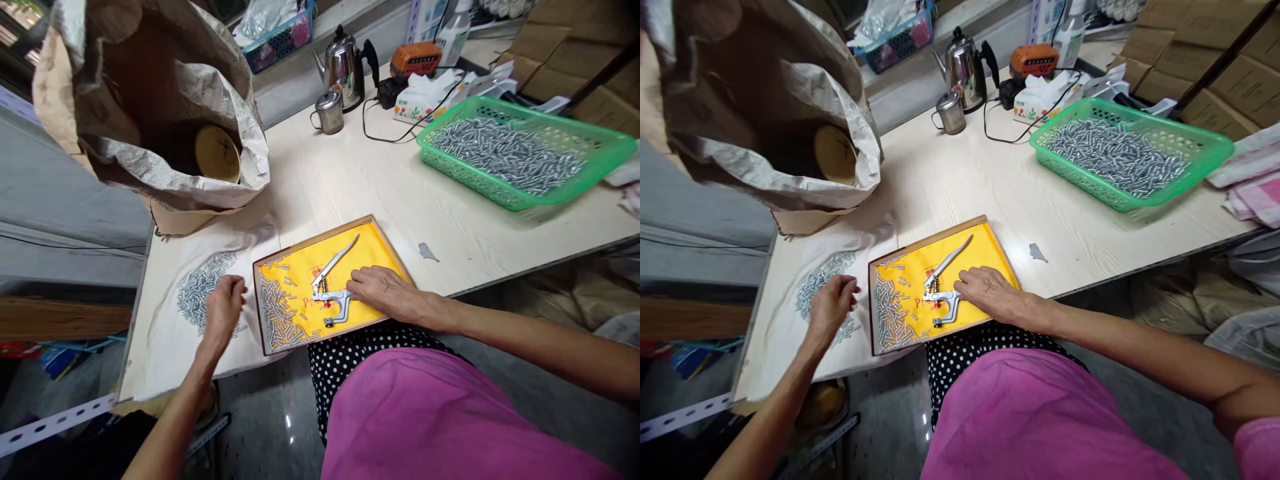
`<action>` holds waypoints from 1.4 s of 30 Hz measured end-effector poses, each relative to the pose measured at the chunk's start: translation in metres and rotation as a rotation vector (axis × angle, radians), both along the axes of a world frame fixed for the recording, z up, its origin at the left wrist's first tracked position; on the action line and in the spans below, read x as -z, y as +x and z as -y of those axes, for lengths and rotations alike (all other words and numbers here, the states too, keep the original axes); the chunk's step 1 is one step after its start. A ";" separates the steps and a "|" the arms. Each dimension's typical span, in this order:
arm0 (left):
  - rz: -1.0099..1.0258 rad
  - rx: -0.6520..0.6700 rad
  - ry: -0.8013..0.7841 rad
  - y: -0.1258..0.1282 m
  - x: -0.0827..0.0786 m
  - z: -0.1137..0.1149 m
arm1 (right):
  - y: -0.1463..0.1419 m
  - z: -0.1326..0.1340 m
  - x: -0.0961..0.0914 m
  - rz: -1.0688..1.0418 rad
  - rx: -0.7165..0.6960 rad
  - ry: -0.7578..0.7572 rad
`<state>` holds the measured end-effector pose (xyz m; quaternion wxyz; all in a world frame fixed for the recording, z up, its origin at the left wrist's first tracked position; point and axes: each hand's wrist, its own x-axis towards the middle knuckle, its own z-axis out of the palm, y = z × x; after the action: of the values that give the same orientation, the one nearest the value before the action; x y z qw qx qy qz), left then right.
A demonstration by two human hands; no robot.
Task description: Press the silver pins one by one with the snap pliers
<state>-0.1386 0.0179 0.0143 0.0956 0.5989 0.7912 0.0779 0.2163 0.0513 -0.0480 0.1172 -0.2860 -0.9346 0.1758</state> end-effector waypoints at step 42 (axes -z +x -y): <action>0.873 -0.250 -0.505 0.136 0.021 0.018 | -0.004 0.007 0.009 -0.002 0.053 0.034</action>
<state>-0.0031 -0.0004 -0.0064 0.5480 0.3700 0.7374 0.1379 0.2120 0.0445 -0.0568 0.1274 -0.3087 -0.9294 0.1572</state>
